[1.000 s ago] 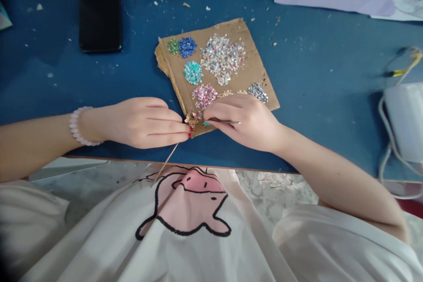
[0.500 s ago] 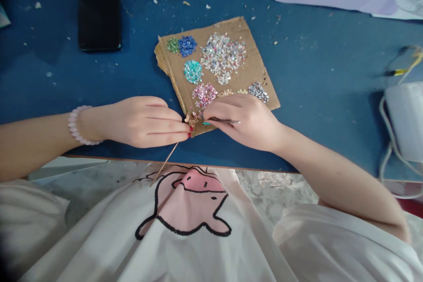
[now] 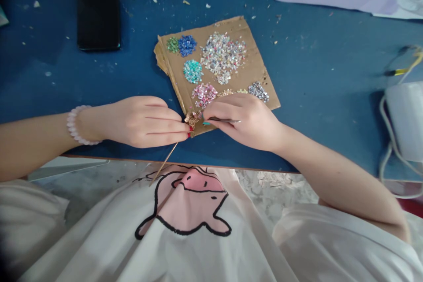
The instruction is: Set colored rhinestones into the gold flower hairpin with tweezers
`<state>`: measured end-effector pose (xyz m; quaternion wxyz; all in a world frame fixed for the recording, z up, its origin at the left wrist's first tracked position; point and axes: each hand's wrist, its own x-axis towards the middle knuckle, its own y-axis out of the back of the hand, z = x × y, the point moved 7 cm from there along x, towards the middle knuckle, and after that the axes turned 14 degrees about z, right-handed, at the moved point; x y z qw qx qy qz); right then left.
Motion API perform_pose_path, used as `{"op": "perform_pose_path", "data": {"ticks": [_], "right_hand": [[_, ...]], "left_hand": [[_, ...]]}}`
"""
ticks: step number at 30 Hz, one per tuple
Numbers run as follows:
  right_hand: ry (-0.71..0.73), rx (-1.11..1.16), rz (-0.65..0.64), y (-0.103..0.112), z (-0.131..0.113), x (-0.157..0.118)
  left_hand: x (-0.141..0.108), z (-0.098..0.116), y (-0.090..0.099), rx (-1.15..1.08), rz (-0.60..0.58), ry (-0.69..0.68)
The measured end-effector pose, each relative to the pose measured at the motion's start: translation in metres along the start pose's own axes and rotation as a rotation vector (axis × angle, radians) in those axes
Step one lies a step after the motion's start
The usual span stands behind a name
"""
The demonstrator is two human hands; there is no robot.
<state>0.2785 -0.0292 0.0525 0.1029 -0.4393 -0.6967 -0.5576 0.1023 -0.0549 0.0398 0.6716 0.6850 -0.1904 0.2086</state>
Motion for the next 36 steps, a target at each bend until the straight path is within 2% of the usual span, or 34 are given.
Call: {"op": "perform_pose_path", "data": {"ticks": [5,10,16,21,25,28,33,36], "right_hand": [[-0.041,0.026,-0.003,0.0,0.003,-0.001],[0.001,-0.004,-0.015,0.002,0.0,0.002],[0.011,-0.01,-0.026,0.002,-0.001,0.002],[-0.007,0.003,-0.015,0.002,0.0,0.001],[0.004,-0.006,-0.02,0.001,0.0,0.001],[-0.018,0.001,-0.019,0.001,0.002,0.0],[-0.017,-0.012,-0.035,0.001,0.001,0.0],[-0.001,-0.012,-0.023,0.003,0.0,0.001]], "left_hand": [[0.001,0.0,0.001,-0.029,0.017,0.004],[0.002,-0.007,-0.009,-0.135,-0.157,0.137],[0.004,-0.01,-0.01,-0.194,-0.182,0.209],[0.003,-0.005,-0.004,-0.128,-0.082,0.105],[0.001,-0.005,-0.004,-0.099,-0.084,0.092],[0.003,-0.003,-0.001,-0.076,-0.034,0.053],[0.002,-0.005,-0.005,-0.096,-0.106,0.1],[0.004,0.0,0.003,-0.006,0.023,-0.01]]}}
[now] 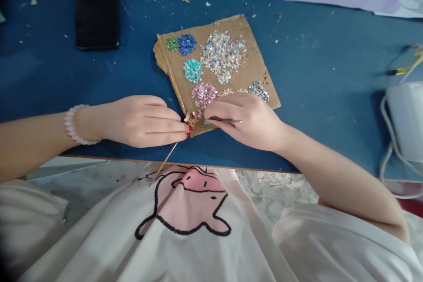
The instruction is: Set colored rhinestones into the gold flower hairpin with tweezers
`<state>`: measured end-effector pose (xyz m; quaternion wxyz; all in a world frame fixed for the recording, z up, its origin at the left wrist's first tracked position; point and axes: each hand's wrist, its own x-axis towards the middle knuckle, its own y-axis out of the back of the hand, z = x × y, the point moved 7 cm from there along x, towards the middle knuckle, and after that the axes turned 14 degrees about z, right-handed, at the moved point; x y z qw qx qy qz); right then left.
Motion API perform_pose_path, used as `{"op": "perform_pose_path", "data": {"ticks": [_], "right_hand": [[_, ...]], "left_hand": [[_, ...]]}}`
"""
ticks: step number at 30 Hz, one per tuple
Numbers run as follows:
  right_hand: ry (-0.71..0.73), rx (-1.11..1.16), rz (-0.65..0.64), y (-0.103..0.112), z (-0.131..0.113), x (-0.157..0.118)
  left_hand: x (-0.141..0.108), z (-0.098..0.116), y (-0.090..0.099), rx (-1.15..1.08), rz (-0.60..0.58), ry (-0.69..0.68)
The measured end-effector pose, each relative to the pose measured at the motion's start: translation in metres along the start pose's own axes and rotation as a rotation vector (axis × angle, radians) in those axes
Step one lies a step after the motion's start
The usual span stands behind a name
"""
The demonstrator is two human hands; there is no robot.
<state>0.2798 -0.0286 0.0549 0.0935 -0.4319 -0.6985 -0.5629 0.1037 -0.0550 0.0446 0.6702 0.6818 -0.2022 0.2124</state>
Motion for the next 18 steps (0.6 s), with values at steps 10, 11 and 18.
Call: {"op": "perform_pose_path", "data": {"ticks": [10,11,18], "right_hand": [[0.003,-0.016,-0.01,0.0,0.0,0.0],[-0.006,-0.017,-0.014,-0.001,0.001,0.0],[-0.037,0.01,-0.02,-0.002,0.003,-0.002]], "left_hand": [[0.0,-0.012,-0.007,-0.167,-0.096,0.228],[0.0,-0.012,-0.009,-0.175,-0.127,0.242],[0.0,-0.008,-0.007,-0.155,-0.099,0.158]]}}
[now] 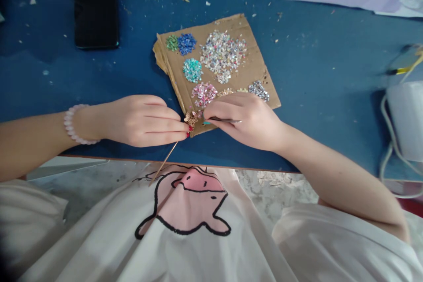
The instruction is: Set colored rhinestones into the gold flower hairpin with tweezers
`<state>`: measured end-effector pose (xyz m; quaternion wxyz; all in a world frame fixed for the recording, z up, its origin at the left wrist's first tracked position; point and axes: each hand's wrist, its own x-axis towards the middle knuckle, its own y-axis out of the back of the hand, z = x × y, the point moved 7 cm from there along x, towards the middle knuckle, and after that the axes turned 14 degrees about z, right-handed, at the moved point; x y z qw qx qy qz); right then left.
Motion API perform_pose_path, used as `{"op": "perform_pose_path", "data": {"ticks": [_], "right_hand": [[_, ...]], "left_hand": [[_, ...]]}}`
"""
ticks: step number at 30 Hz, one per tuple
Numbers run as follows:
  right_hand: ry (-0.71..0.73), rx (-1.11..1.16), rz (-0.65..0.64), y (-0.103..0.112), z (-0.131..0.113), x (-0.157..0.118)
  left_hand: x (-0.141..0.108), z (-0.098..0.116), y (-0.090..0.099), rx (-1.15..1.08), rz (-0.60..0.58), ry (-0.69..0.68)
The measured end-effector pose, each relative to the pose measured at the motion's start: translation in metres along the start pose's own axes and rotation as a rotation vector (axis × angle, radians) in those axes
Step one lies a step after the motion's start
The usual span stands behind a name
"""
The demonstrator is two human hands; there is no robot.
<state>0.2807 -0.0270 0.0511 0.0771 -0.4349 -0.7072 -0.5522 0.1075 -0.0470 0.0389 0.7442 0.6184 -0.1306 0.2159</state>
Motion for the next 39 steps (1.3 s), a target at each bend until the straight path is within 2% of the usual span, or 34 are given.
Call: {"op": "perform_pose_path", "data": {"ticks": [3,7,11,13,18,23,31,39], "right_hand": [[-0.001,0.008,0.013,0.001,0.0,0.0],[-0.056,0.038,0.041,0.004,0.006,-0.003],[-0.102,0.007,0.031,0.005,0.014,-0.004],[-0.09,-0.03,0.039,0.006,0.017,-0.003],[-0.03,-0.058,0.082,0.01,0.02,0.001],[-0.132,-0.08,0.028,0.008,0.031,-0.003],[-0.156,-0.064,-0.023,0.003,0.034,-0.006],[-0.191,-0.077,0.011,0.005,0.035,-0.004]], "left_hand": [[-0.003,0.002,-0.001,0.049,-0.003,-0.044],[-0.003,0.005,0.003,0.069,0.06,-0.091],[-0.002,0.0,-0.001,0.044,-0.02,-0.002],[-0.002,-0.001,-0.003,0.049,-0.044,-0.002],[-0.004,0.006,0.002,0.141,0.048,-0.143],[-0.003,0.011,0.006,0.201,0.143,-0.249],[-0.002,0.011,0.009,0.177,0.173,-0.258],[0.0,0.01,0.009,0.164,0.174,-0.239]]}}
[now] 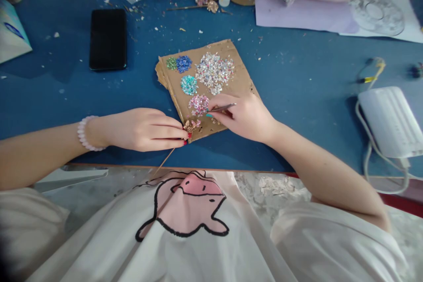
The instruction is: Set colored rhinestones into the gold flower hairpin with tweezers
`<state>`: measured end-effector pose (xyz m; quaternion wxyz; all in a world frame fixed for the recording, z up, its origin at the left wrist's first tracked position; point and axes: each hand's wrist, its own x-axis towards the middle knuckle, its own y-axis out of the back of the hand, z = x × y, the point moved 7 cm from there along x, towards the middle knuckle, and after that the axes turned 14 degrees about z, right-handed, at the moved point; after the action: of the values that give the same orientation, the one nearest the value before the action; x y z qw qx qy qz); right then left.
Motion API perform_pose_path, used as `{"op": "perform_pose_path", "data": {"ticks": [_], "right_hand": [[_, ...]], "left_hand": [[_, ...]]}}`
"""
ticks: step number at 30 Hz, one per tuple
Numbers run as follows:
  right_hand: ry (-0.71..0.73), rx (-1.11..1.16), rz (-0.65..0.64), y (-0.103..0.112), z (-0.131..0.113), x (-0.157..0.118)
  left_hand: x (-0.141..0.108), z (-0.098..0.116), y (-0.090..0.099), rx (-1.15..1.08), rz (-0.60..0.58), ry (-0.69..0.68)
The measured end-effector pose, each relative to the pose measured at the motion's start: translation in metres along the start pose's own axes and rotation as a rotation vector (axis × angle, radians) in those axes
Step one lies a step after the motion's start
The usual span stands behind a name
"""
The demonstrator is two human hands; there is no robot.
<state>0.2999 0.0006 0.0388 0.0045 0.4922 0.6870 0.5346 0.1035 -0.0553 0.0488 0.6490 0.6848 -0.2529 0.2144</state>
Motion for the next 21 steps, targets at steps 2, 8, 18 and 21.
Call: {"op": "perform_pose_path", "data": {"ticks": [2,8,18,21], "right_hand": [[-0.003,0.003,0.0,0.0,0.001,0.0],[-0.044,-0.001,0.009,0.0,0.009,0.0],[-0.116,-0.012,-0.072,-0.005,0.018,0.0],[-0.155,-0.006,-0.084,-0.007,0.019,0.0]], "left_hand": [[0.0,0.0,0.0,0.003,0.004,0.003],[-0.003,0.0,-0.001,0.001,0.017,0.008],[-0.008,-0.004,-0.004,-0.014,0.01,0.042],[-0.009,-0.004,-0.004,-0.016,0.021,0.043]]}}
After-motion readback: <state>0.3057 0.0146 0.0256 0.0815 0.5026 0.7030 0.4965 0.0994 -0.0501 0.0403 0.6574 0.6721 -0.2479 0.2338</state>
